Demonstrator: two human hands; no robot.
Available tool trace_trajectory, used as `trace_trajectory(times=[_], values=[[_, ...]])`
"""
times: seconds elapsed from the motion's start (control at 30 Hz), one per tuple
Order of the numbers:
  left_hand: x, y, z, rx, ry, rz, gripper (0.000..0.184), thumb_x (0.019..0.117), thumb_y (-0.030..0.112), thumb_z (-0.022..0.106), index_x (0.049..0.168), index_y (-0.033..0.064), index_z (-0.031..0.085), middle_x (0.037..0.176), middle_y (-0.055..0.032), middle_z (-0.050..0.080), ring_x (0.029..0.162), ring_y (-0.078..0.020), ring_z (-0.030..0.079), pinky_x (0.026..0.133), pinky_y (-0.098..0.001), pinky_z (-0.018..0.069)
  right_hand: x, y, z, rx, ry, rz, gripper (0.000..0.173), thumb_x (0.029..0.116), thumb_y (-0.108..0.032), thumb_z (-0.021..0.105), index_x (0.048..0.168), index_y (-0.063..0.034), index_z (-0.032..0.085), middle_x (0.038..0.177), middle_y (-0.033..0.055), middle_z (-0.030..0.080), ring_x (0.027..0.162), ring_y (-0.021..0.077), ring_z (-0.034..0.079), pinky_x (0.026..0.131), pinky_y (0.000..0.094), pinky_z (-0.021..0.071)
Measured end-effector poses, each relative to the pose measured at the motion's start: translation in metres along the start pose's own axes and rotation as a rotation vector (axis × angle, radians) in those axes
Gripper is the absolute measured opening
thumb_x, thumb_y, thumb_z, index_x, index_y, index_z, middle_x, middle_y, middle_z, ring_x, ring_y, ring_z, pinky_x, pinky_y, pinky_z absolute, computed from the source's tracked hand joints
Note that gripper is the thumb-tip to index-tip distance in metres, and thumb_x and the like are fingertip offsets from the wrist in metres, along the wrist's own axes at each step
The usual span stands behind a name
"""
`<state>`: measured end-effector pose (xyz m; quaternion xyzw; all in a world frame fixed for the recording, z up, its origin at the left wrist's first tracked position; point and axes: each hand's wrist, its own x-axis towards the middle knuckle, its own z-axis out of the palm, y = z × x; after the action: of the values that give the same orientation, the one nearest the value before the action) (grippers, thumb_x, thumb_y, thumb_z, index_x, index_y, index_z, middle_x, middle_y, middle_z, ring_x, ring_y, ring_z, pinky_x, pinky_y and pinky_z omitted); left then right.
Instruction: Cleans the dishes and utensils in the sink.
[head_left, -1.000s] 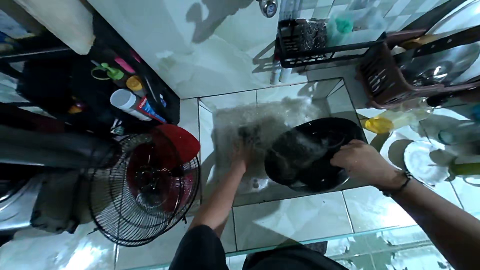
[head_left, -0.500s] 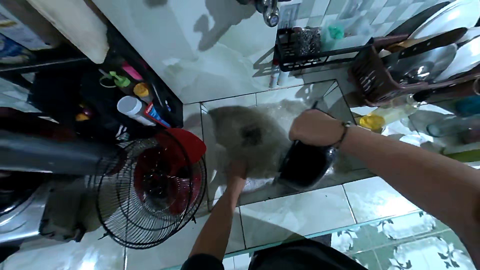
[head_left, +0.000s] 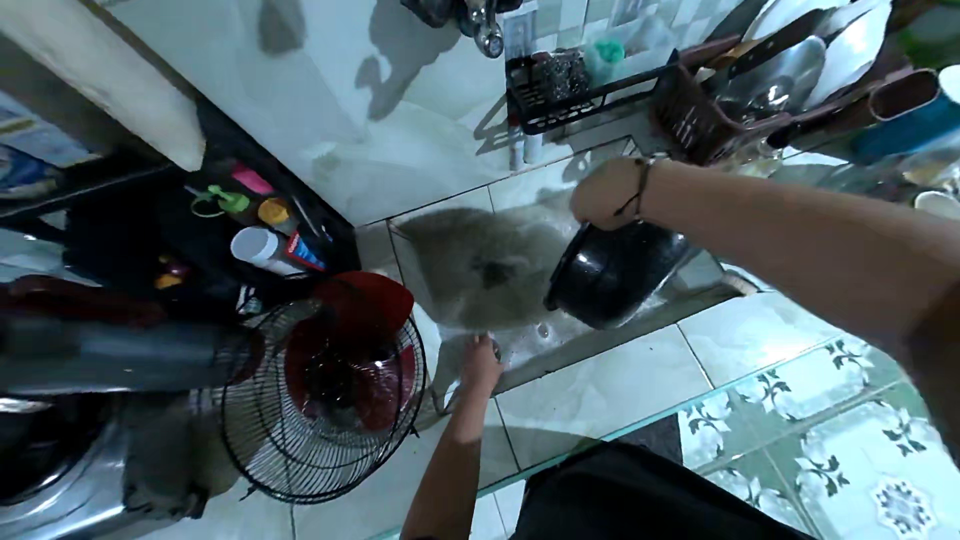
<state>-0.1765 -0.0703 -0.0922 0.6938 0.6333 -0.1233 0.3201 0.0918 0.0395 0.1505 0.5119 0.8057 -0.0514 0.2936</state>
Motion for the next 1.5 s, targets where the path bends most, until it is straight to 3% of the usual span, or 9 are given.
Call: trace_trajectory(times=[0.13,0.2,0.4,0.8,1.03,1.13,1.23,1.37,1.5], values=[[-0.005,-0.005,0.005,0.014,0.010,-0.041,0.080,0.0824,0.031,0.083,0.150,0.0059,0.048,0.160,-0.0222,0.035,0.142,-0.0423,0.043,0.108,-0.0572,0.0462,-0.021,0.040,0.036,0.126,-0.170,-0.063,0.032,0.0831,-0.021,0.079,0.114,-0.0140,0.074,0.101,0.0148,0.070,0.094,0.0370,0.068,0.076,0.0627,0.0531],[-0.008,-0.010,0.008,0.003,0.012,-0.042,0.079,0.0834,0.032,0.082,0.150,0.0054,0.048,0.160,-0.0235,0.034,0.142,-0.0427,0.043,0.109,-0.0563,0.0464,-0.054,0.041,0.043,0.292,-0.145,-0.097,0.038,0.0789,-0.022,0.088,0.112,-0.0094,0.075,0.098,0.0170,0.071,0.092,0.0374,0.068,0.078,0.0628,0.0530],[-0.020,-0.019,0.006,-0.018,0.061,-0.022,0.077,0.0875,0.043,0.076,0.149,0.0060,0.049,0.156,-0.0234,0.042,0.147,-0.0401,0.036,0.118,-0.0536,0.0346,-0.111,0.000,0.093,0.425,0.061,0.053,0.026,0.0908,-0.024,0.079,0.111,-0.0081,0.075,0.112,0.0158,0.072,0.111,0.0377,0.066,0.095,0.0635,0.0491],[-0.018,-0.011,0.005,0.001,0.039,-0.136,0.063,0.0876,0.023,0.075,0.145,0.0073,0.054,0.158,-0.0239,0.037,0.141,-0.0417,0.044,0.109,-0.0569,0.0454,-0.089,-0.086,0.223,0.457,0.328,0.227,0.018,0.0946,-0.006,0.066,0.104,-0.0140,0.079,0.107,0.0128,0.071,0.112,0.0365,0.062,0.104,0.0609,0.0410],[-0.012,-0.014,0.011,0.011,0.072,-0.117,0.078,0.0825,0.036,0.081,0.150,0.0110,0.051,0.157,-0.0242,0.038,0.141,-0.0423,0.043,0.109,-0.0574,0.0444,-0.077,-0.104,0.247,0.621,0.235,0.437,0.045,0.0961,-0.002,0.059,0.131,-0.0265,0.071,0.131,0.0125,0.066,0.136,0.0393,0.049,0.118,0.0735,0.0124],[-0.011,-0.018,0.014,0.026,0.087,-0.110,0.075,0.0825,0.036,0.081,0.147,0.0092,0.053,0.154,-0.0253,0.041,0.139,-0.0430,0.045,0.107,-0.0577,0.0460,-0.084,-0.107,0.246,0.696,0.242,0.463,0.047,0.0957,-0.007,0.061,0.138,-0.0272,0.066,0.142,0.0111,0.061,0.147,0.0383,0.037,0.117,0.0770,0.0103],[-0.011,-0.016,0.015,0.066,0.095,-0.077,0.074,0.0822,0.035,0.083,0.146,0.0084,0.055,0.152,-0.0263,0.043,0.138,-0.0430,0.046,0.108,-0.0576,0.0460,-0.104,-0.105,0.245,0.820,0.317,0.531,0.044,0.0957,-0.014,0.066,0.139,-0.0238,0.065,0.146,0.0132,0.057,0.149,0.0386,0.035,0.118,0.0729,0.0155],[-0.015,-0.012,0.013,0.117,0.122,-0.039,0.074,0.0818,0.035,0.083,0.145,0.0071,0.055,0.150,-0.0284,0.045,0.135,-0.0444,0.049,0.107,-0.0589,0.0458,-0.137,-0.083,0.266,1.053,0.596,0.709,0.042,0.0885,-0.009,0.074,0.130,-0.0117,0.070,0.135,0.0216,0.061,0.131,0.0408,0.053,0.109,0.0590,0.0431],[-0.010,-0.013,0.016,0.153,0.119,-0.051,0.080,0.0808,0.039,0.085,0.147,0.0065,0.053,0.151,-0.0279,0.045,0.136,-0.0435,0.049,0.108,-0.0584,0.0448,-0.178,-0.035,0.281,1.412,0.677,1.025,0.039,0.0971,-0.010,0.068,0.135,-0.0017,0.062,0.135,0.0252,0.061,0.123,0.0402,0.061,0.104,0.0571,0.0482]])
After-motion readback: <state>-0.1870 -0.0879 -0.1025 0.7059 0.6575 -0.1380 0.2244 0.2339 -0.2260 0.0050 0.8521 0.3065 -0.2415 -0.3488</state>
